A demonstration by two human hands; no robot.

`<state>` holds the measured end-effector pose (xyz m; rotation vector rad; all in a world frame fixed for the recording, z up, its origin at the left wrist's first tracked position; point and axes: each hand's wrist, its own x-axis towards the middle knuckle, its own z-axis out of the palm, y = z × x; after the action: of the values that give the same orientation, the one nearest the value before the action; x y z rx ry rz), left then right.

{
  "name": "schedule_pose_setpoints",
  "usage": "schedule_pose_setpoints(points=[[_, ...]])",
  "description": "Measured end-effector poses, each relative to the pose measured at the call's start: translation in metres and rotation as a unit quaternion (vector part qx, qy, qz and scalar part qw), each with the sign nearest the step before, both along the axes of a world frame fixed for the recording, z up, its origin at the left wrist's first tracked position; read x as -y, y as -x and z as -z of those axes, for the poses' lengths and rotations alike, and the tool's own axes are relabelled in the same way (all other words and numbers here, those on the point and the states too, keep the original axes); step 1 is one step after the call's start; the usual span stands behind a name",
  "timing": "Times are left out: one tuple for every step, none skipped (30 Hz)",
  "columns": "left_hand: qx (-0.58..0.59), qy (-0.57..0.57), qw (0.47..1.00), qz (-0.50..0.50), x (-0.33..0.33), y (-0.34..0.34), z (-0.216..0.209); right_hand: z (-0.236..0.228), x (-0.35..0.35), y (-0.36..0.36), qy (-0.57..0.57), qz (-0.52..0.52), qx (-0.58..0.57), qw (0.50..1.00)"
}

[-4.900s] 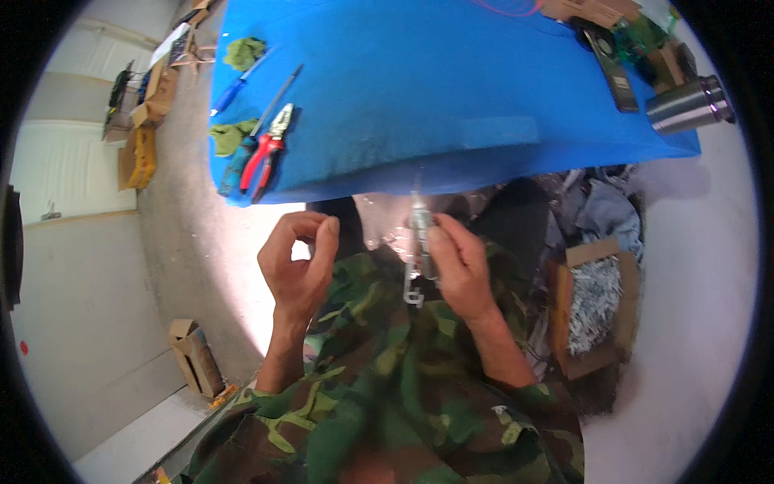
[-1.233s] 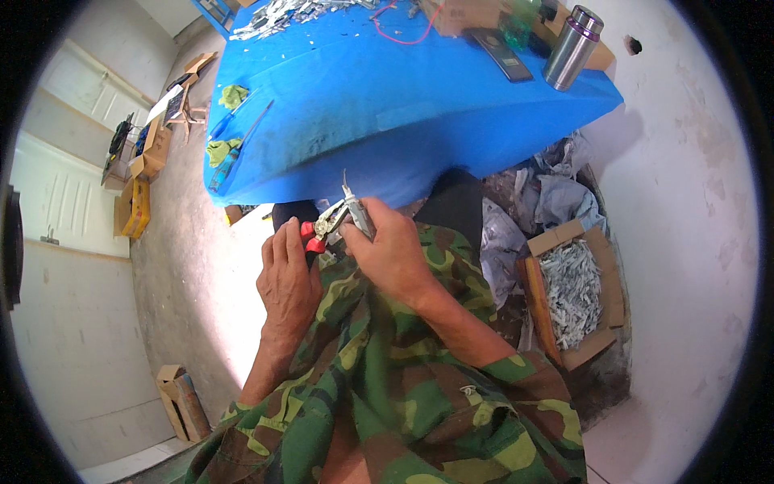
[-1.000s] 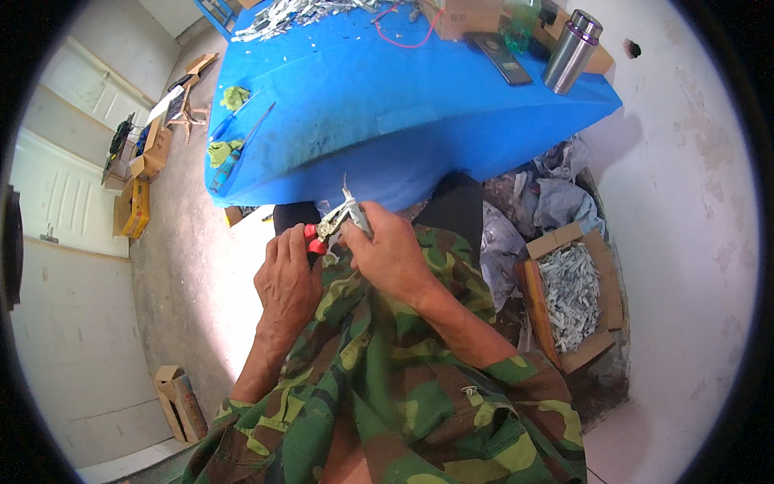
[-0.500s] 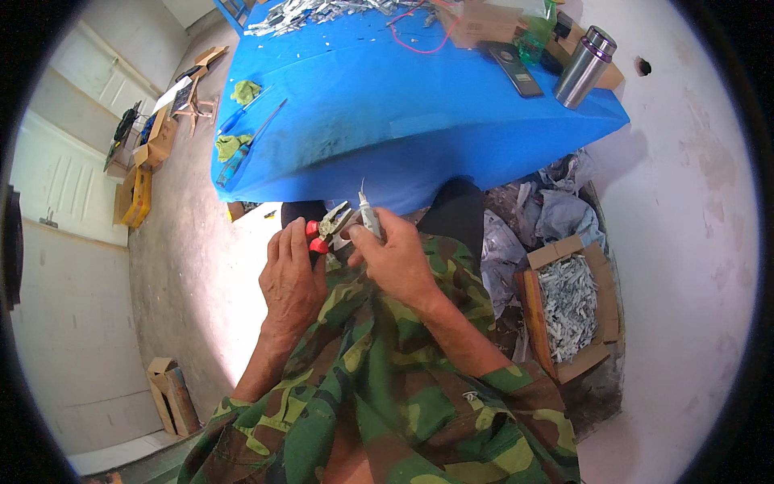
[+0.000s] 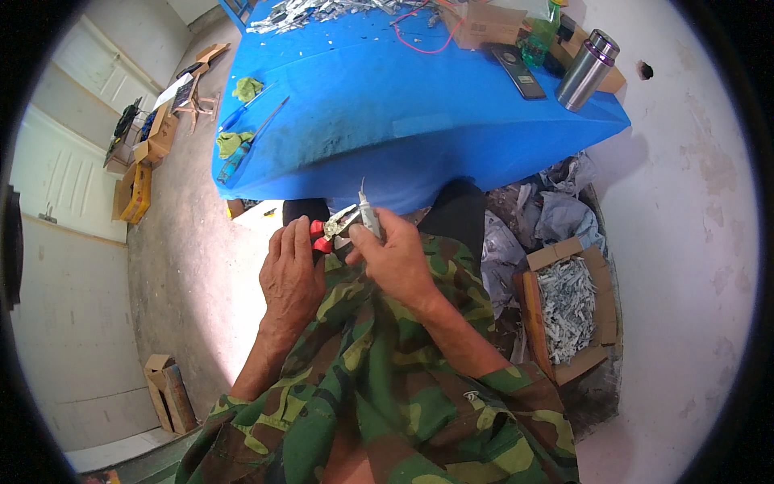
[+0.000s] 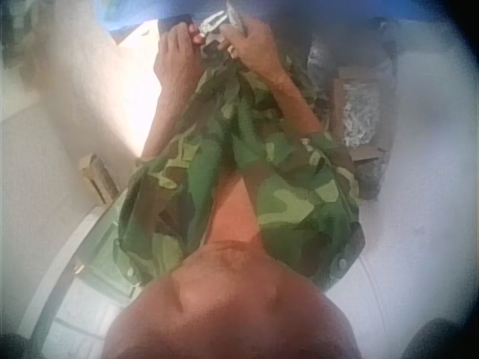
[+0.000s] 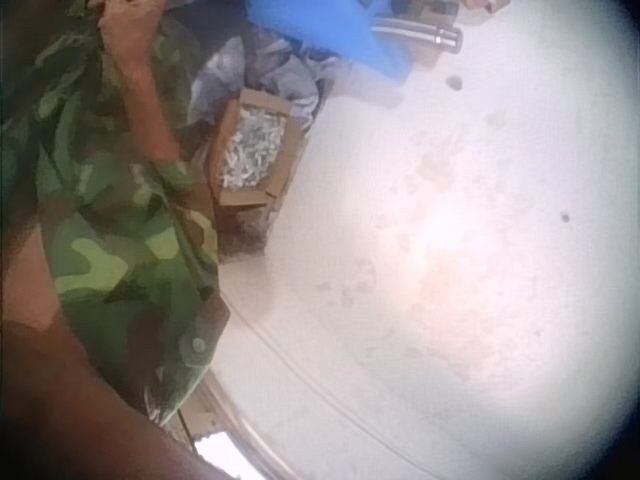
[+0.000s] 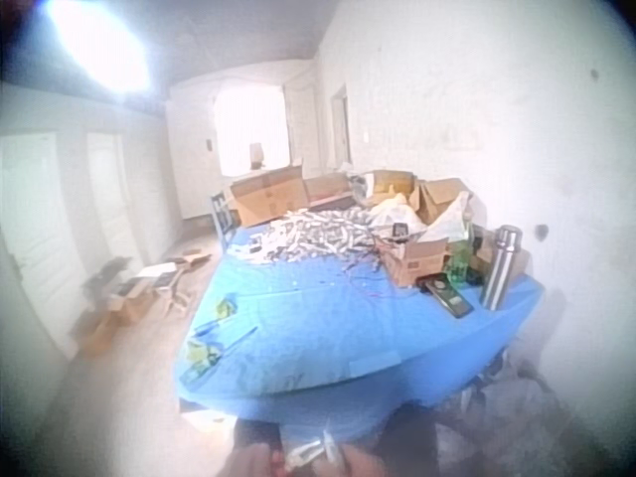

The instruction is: The person assembles a metal component using a screwdriver and pliers, handling various small pieces and wiping them with a cloth.

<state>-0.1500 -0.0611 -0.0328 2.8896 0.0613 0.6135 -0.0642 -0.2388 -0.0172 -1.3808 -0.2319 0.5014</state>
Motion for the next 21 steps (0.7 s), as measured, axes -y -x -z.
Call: schedule_pose_setpoints(points=[[-0.002,-0.003,1.000,-0.001,0.000,0.000,0.000,-0.001,0.001,0.000,0.005,-0.005,0.006,1.000],[-0.006,-0.006,1.000,-0.001,0.000,0.000,0.000,-0.002,0.002,-0.001,0.009,-0.010,0.011,1.000],[-0.009,-0.010,1.000,-0.002,0.000,0.001,-0.001,-0.002,0.003,-0.001,0.013,-0.015,0.016,1.000],[-0.020,-0.006,1.000,-0.003,0.000,0.001,-0.003,-0.002,0.004,-0.002,0.012,-0.021,0.025,0.999],[-0.031,-0.002,0.999,-0.005,0.001,0.000,-0.007,-0.002,0.005,-0.003,0.010,-0.027,0.034,0.999],[-0.042,0.001,0.999,-0.006,0.001,0.000,-0.011,-0.002,0.006,-0.004,0.009,-0.032,0.043,0.999],[-0.057,0.008,0.998,-0.007,0.002,0.000,-0.015,-0.002,0.008,-0.005,0.007,-0.038,0.039,0.998],[-0.072,0.015,0.997,-0.008,0.002,-0.001,-0.018,-0.001,0.009,-0.006,0.006,-0.044,0.035,0.998],[-0.087,0.022,0.996,-0.009,0.003,-0.001,-0.020,0.000,0.010,-0.007,0.005,-0.049,0.030,0.998],[-0.090,0.014,0.996,-0.006,0.002,-0.002,-0.023,-0.001,0.011,-0.007,0.004,-0.049,0.029,0.998],[-0.093,0.006,0.996,-0.003,0.001,-0.002,-0.026,-0.003,0.011,-0.006,0.002,-0.050,0.028,0.998],[-0.096,-0.002,0.995,-0.001,0.000,-0.002,-0.027,-0.005,0.011,-0.006,-0.001,-0.051,0.026,0.998],[-0.104,-0.002,0.995,0.006,-0.001,-0.002,-0.027,-0.004,0.012,-0.007,0.001,-0.055,0.027,0.998],[-0.111,-0.002,0.994,0.014,-0.002,-0.001,-0.025,-0.004,0.013,-0.008,0.004,-0.058,0.029,0.998],[-0.117,-0.001,0.993,0.022,-0.004,-0.001,-0.023,-0.003,0.014,-0.008,0.006,-0.062,0.031,0.998],[-0.078,-0.010,0.996,0.037,-0.006,-0.002,-0.021,-0.003,0.014,-0.007,0.003,-0.064,0.036,0.997],[-0.039,-0.019,0.998,0.051,-0.009,-0.002,-0.019,-0.003,0.014,-0.007,-0.001,-0.068,0.040,0.997],[-0.001,-0.028,0.997,0.065,-0.010,-0.003,-0.017,-0.004,0.014,-0.006,-0.005,-0.071,0.043,0.997],[-0.008,0.006,0.997,0.070,-0.011,-0.002,-0.015,-0.006,0.015,-0.006,-0.005,-0.081,0.041,0.996],[-0.014,0.040,0.996,0.076,-0.012,-0.001,-0.013,-0.009,0.016,-0.005,-0.005,-0.091,0.040,0.995],[-0.020,0.074,0.994,0.080,-0.012,0.000,-0.012,-0.010,0.016,-0.005,-0.005,-0.101,0.039,0.994]])
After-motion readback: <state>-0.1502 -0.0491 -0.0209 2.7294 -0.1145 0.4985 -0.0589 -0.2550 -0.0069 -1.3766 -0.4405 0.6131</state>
